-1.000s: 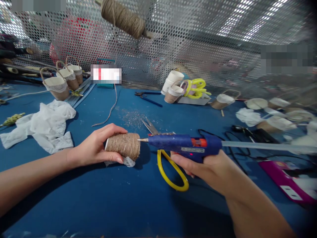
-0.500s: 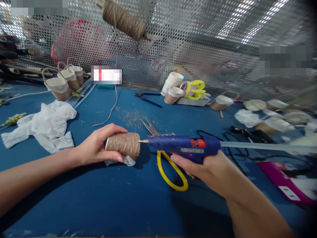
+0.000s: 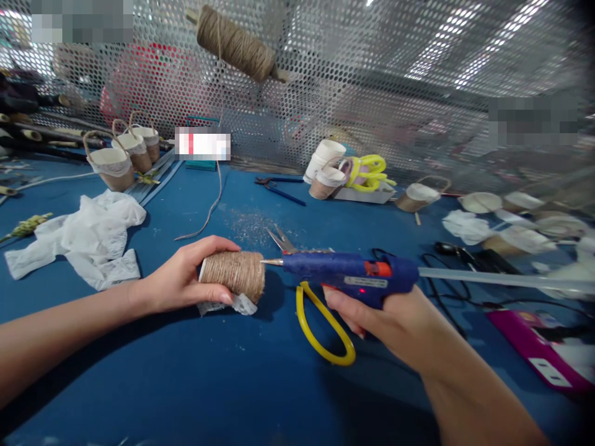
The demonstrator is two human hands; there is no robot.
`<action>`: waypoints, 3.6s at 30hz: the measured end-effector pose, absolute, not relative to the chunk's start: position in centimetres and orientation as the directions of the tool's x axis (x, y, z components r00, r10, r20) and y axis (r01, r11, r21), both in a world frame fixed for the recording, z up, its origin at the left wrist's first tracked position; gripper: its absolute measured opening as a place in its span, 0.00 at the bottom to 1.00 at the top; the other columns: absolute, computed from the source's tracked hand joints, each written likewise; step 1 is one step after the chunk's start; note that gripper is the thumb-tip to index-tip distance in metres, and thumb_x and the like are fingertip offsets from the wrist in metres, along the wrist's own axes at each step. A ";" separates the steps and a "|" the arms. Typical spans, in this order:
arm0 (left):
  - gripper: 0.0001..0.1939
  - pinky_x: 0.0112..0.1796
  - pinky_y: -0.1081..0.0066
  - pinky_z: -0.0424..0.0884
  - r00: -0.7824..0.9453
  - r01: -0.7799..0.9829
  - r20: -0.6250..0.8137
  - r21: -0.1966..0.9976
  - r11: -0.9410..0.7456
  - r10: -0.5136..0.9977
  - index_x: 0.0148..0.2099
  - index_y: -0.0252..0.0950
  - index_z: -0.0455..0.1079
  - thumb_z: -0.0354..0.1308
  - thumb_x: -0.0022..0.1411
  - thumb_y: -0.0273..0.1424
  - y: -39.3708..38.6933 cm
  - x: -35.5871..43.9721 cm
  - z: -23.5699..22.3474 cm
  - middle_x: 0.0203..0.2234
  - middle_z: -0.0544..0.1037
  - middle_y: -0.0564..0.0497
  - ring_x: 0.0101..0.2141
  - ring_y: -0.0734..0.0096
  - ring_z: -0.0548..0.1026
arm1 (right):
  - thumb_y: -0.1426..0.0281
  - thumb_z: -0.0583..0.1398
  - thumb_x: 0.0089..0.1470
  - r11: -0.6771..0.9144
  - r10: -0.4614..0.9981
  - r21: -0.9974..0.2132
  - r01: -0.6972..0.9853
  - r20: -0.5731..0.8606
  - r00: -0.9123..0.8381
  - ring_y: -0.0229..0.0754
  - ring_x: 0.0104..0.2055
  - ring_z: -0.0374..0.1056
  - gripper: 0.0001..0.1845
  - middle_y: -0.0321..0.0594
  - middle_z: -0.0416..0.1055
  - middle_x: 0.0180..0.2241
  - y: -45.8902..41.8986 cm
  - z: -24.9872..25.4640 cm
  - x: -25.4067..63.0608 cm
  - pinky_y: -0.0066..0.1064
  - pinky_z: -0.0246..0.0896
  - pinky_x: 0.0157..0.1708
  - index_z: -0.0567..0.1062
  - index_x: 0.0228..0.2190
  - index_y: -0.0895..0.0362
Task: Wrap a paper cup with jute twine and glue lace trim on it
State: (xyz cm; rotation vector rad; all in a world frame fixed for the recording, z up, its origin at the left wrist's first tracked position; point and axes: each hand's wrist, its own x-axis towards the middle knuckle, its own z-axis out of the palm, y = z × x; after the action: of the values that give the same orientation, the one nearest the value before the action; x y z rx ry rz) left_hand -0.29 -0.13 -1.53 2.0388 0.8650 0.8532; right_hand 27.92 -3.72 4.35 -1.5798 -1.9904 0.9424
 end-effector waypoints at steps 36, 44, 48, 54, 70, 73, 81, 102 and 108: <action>0.28 0.27 0.74 0.62 0.463 0.201 -0.004 0.975 -0.100 0.886 0.45 0.33 0.62 0.51 0.55 0.52 -0.7 0.8 -0.7 0.29 0.68 0.51 0.26 0.74 0.65 | 0.58 0.57 0.52 0.283 0.938 -0.674 0.682 0.047 -0.343 0.35 0.19 0.61 0.15 0.33 0.67 0.17 -5.1 4.2 27.3 0.27 0.65 0.24 0.73 0.21 0.54; 0.27 0.30 0.74 0.65 0.465 0.175 0.068 0.970 -0.167 0.883 0.47 0.34 0.61 0.56 0.53 0.49 -0.7 0.5 -1.1 0.34 0.70 0.50 0.31 0.71 0.67 | 0.59 0.57 0.53 0.297 0.925 -0.673 0.678 0.026 -0.379 0.34 0.16 0.58 0.14 0.31 0.62 0.13 -4.5 4.2 27.6 0.25 0.57 0.16 0.73 0.22 0.54; 0.29 0.31 0.74 0.65 0.470 0.201 0.085 0.959 -0.201 0.879 0.49 0.35 0.61 0.58 0.52 0.49 -0.8 0.4 -1.2 0.35 0.70 0.49 0.32 0.70 0.67 | 0.60 0.56 0.53 0.326 0.918 -0.691 0.645 0.068 -0.391 0.33 0.16 0.57 0.18 0.31 0.60 0.13 -4.3 4.1 27.6 0.25 0.56 0.15 0.68 0.16 0.54; 0.30 0.33 0.73 0.65 0.501 0.199 0.144 0.941 -0.275 0.853 0.49 0.35 0.62 0.60 0.50 0.49 -1.2 0.3 -1.4 0.36 0.71 0.49 0.34 0.67 0.69 | 0.59 0.56 0.53 0.241 0.935 -0.746 0.621 0.007 -0.354 0.33 0.15 0.58 0.18 0.31 0.60 0.13 -3.9 3.7 27.8 0.24 0.57 0.16 0.66 0.18 0.55; 0.30 0.35 0.71 0.66 0.491 0.215 0.250 0.893 -0.395 0.835 0.49 0.35 0.64 0.62 0.49 0.48 -1.0 0.2 -1.6 0.38 0.73 0.47 0.36 0.65 0.70 | 0.57 0.57 0.53 0.087 0.945 -0.798 0.597 -0.124 -0.304 0.32 0.16 0.56 0.20 0.31 0.60 0.12 -3.5 3.6 28.1 0.25 0.56 0.18 0.66 0.18 0.56; 0.29 0.36 0.71 0.66 0.492 0.213 0.230 0.904 -0.372 0.840 0.49 0.35 0.63 0.62 0.50 0.47 -0.9 0.2 -1.5 0.38 0.73 0.47 0.36 0.65 0.70 | 0.56 0.57 0.52 0.084 0.936 -0.806 0.586 -0.138 -0.324 0.32 0.16 0.56 0.21 0.31 0.60 0.12 -3.6 3.6 28.3 0.26 0.56 0.19 0.65 0.17 0.56; 0.22 0.35 0.72 0.67 0.385 0.209 0.155 0.946 -0.249 0.910 0.48 0.35 0.63 0.53 0.58 0.45 -0.7 0.6 -1.6 0.38 0.73 0.48 0.36 0.66 0.71 | 0.58 0.58 0.52 0.018 0.915 -0.942 0.336 -0.120 -0.385 0.31 0.15 0.51 0.13 0.28 0.57 0.13 -2.7 3.9 27.5 0.25 0.46 0.15 0.68 0.29 0.56; 0.18 0.35 0.72 0.64 0.269 0.141 0.188 0.963 -0.231 0.945 0.47 0.36 0.62 0.53 0.58 0.42 -1.0 0.9 -1.0 0.35 0.71 0.51 0.34 0.70 0.69 | 0.61 0.66 0.41 -0.172 0.985 -0.941 0.290 -0.171 0.029 0.35 0.27 0.65 0.15 0.41 0.72 0.27 0.7 4.2 28.7 0.25 0.61 0.26 0.74 0.25 0.61; 0.20 0.29 0.76 0.64 0.256 -0.099 0.015 0.995 0.011 0.967 0.45 0.36 0.62 0.54 0.58 0.45 -1.0 1.2 -1.4 0.32 0.69 0.53 0.29 0.75 0.68 | 0.64 0.61 0.49 -0.216 0.972 -0.830 0.514 -0.133 0.194 0.32 0.16 0.59 0.17 0.36 0.64 0.13 3.6 2.0 30.3 0.25 0.56 0.19 0.68 0.16 0.60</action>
State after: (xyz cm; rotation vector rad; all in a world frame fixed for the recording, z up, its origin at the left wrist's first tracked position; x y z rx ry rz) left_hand 1.25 -1.00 -1.36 1.2493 0.9454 1.0643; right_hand 30.34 3.62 1.96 -1.8267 -1.3910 0.9072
